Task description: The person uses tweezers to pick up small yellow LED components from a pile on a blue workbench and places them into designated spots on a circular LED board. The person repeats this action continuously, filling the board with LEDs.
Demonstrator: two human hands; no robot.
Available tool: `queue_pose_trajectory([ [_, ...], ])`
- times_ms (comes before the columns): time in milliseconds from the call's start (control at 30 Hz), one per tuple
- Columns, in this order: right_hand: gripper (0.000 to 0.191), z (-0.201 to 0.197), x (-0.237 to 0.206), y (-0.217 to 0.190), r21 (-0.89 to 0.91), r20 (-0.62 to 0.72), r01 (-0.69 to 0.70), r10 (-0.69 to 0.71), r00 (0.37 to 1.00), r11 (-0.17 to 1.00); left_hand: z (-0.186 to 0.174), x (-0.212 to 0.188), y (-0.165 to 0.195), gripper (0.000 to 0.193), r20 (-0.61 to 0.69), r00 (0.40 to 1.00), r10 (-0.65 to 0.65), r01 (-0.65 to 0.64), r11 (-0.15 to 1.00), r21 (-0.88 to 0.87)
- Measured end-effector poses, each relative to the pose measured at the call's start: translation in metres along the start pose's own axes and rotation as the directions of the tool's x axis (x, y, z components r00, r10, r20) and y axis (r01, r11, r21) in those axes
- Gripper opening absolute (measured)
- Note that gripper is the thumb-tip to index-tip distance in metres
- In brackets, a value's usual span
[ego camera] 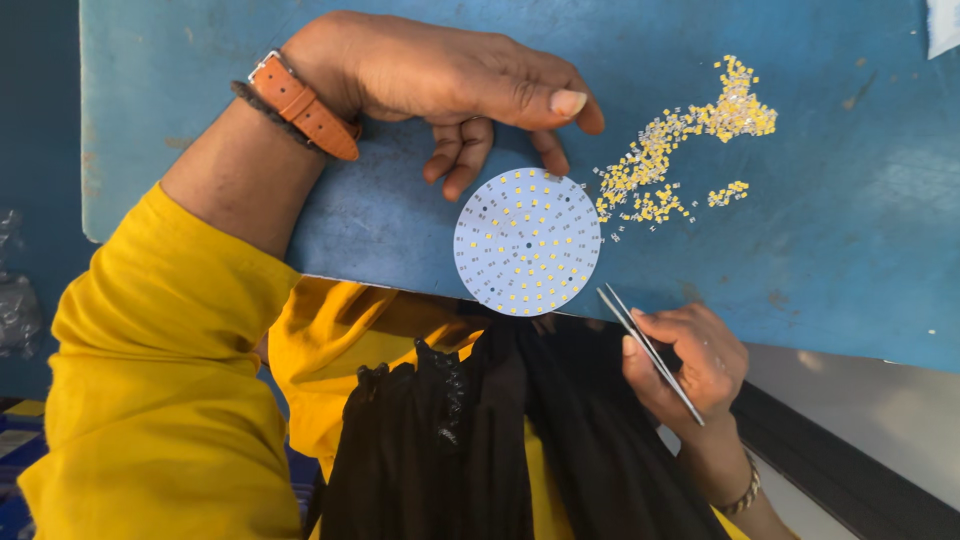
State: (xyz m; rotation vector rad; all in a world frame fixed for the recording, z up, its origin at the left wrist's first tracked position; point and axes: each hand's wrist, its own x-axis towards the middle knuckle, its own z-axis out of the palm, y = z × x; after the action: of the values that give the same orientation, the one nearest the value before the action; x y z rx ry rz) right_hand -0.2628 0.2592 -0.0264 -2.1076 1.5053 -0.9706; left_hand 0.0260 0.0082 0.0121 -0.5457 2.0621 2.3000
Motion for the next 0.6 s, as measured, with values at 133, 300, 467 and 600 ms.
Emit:
queue_pose_trajectory([
  [133, 0.013, 0.003, -0.002, -0.004, 0.02, -0.048, -0.096, 0.097, 0.994, 0.995, 0.001, -0.001, 0.004, 0.084, -0.009, 1.0, -0.002, 0.003, 1.0, 0.019],
  [300, 0.015, 0.008, -0.003, -0.011, 0.049, -0.015, -0.062, 0.063, 0.998, 0.997, 0.002, -0.002, 0.007, 0.084, -0.015, 1.0, -0.015, 0.015, 1.0, 0.023],
  [467, 0.016, 0.012, 0.0, -0.016, 0.126, 0.003, -0.024, 0.024, 1.0, 0.992, 0.003, -0.003, 0.006, 0.084, -0.027, 0.999, -0.019, 0.02, 0.999, 0.046],
  [600, 0.018, 0.013, 0.003, -0.017, 0.096, 0.023, -0.004, 0.001, 1.0, 0.995, 0.003, -0.002, 0.007, 0.085, -0.033, 0.999, -0.019, 0.02, 0.999, 0.047],
])
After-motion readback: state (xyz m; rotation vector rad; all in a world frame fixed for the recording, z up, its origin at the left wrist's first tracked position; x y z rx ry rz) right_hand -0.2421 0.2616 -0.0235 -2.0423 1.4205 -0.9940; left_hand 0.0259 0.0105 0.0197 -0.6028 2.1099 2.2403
